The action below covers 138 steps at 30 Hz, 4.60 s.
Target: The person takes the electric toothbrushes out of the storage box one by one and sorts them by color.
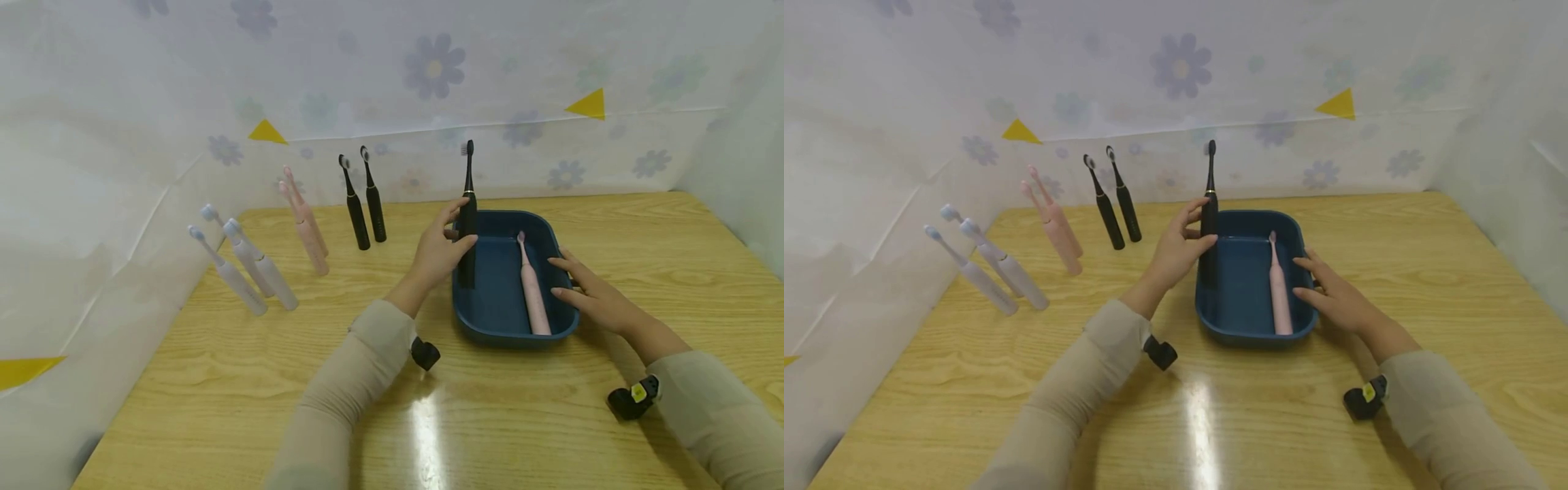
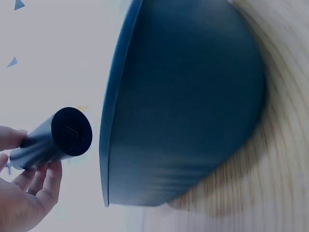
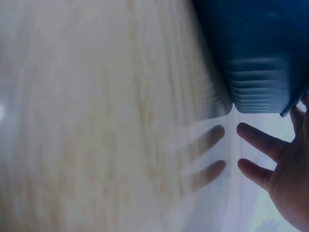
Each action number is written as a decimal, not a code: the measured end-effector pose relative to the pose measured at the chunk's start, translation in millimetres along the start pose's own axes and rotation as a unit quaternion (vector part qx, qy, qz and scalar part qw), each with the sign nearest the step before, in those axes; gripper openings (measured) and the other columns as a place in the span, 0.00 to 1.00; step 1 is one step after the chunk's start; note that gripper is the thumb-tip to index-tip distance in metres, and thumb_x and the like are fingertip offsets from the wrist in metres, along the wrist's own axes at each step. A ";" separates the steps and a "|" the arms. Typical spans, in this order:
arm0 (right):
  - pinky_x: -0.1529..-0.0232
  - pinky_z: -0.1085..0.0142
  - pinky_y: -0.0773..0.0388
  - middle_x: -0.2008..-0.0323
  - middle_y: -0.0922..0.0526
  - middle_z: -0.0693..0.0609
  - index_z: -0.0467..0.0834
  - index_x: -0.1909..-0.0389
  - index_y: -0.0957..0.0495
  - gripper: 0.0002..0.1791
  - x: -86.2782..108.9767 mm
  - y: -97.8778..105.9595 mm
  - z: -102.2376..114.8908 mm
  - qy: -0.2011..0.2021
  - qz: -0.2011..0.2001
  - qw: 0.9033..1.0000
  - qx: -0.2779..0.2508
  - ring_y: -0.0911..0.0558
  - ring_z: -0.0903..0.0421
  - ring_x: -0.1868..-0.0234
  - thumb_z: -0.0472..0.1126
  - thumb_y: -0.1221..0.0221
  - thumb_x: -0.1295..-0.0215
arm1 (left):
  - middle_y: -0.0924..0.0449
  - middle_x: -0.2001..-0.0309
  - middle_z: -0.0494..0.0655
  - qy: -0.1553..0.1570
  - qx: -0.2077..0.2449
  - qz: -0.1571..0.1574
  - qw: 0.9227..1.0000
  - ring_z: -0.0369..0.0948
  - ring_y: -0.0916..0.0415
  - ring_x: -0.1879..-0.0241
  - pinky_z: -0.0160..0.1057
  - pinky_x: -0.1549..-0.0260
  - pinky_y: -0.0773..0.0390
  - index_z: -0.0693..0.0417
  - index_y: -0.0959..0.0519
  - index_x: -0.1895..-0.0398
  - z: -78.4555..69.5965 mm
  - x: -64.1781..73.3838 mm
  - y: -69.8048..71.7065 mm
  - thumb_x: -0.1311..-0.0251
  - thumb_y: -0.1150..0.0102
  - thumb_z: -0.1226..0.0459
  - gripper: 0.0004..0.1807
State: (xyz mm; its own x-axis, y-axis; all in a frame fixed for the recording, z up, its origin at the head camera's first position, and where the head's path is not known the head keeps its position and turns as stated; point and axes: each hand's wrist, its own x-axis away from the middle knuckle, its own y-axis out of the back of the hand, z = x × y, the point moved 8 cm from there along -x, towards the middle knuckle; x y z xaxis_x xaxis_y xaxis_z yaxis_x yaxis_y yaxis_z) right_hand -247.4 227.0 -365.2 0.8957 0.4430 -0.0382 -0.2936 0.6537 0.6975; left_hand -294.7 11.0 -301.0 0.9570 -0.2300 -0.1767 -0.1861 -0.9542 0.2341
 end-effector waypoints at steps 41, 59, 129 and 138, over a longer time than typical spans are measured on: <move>0.53 0.38 0.47 0.36 0.68 0.38 0.37 0.36 0.56 0.32 1.4 0.0 -3.1 -0.005 0.004 1.000 0.003 0.52 0.30 0.42 0.41 0.53 0.36 | 0.34 0.51 0.48 0.049 -0.068 -0.135 0.987 0.43 0.32 0.56 0.34 0.63 0.27 0.53 0.36 0.44 68.8 -31.5 76.7 0.52 0.41 0.73 0.30; 0.53 0.37 0.47 0.36 0.68 0.39 0.37 0.36 0.56 0.32 2.5 -0.1 -3.3 -0.002 0.001 1.000 0.001 0.53 0.30 0.42 0.41 0.53 0.36 | 0.34 0.50 0.48 0.041 -0.138 -0.157 0.977 0.41 0.33 0.53 0.31 0.59 0.30 0.52 0.38 0.42 80.2 -47.7 83.2 0.50 0.42 0.70 0.29; 0.52 0.37 0.49 0.36 0.69 0.39 0.37 0.36 0.57 0.32 0.4 1.2 -7.8 -0.004 0.007 1.000 -0.005 0.56 0.32 0.40 0.41 0.54 0.36 | 0.34 0.53 0.51 -0.004 -0.018 -0.137 0.990 0.42 0.33 0.54 0.28 0.61 0.29 0.59 0.35 0.50 31.6 -9.6 36.2 0.50 0.42 0.67 0.23; 0.53 0.37 0.48 0.36 0.68 0.37 0.36 0.36 0.56 0.32 0.8 1.8 -4.1 0.001 0.001 1.000 -0.002 0.53 0.29 0.42 0.41 0.53 0.36 | 0.33 0.49 0.48 0.009 -0.011 -0.042 0.999 0.40 0.33 0.52 0.30 0.60 0.29 0.55 0.37 0.44 24.4 -1.0 1.3 0.49 0.42 0.64 0.27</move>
State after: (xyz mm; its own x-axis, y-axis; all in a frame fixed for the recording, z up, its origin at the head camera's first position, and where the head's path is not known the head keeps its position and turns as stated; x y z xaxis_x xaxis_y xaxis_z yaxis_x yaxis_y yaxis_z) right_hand -248.6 231.0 -366.9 0.8938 0.4468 -0.0383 -0.2973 0.6543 0.6953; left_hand -301.3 5.3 -323.8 0.9730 -0.1464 -0.1783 -0.1014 -0.9656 0.2395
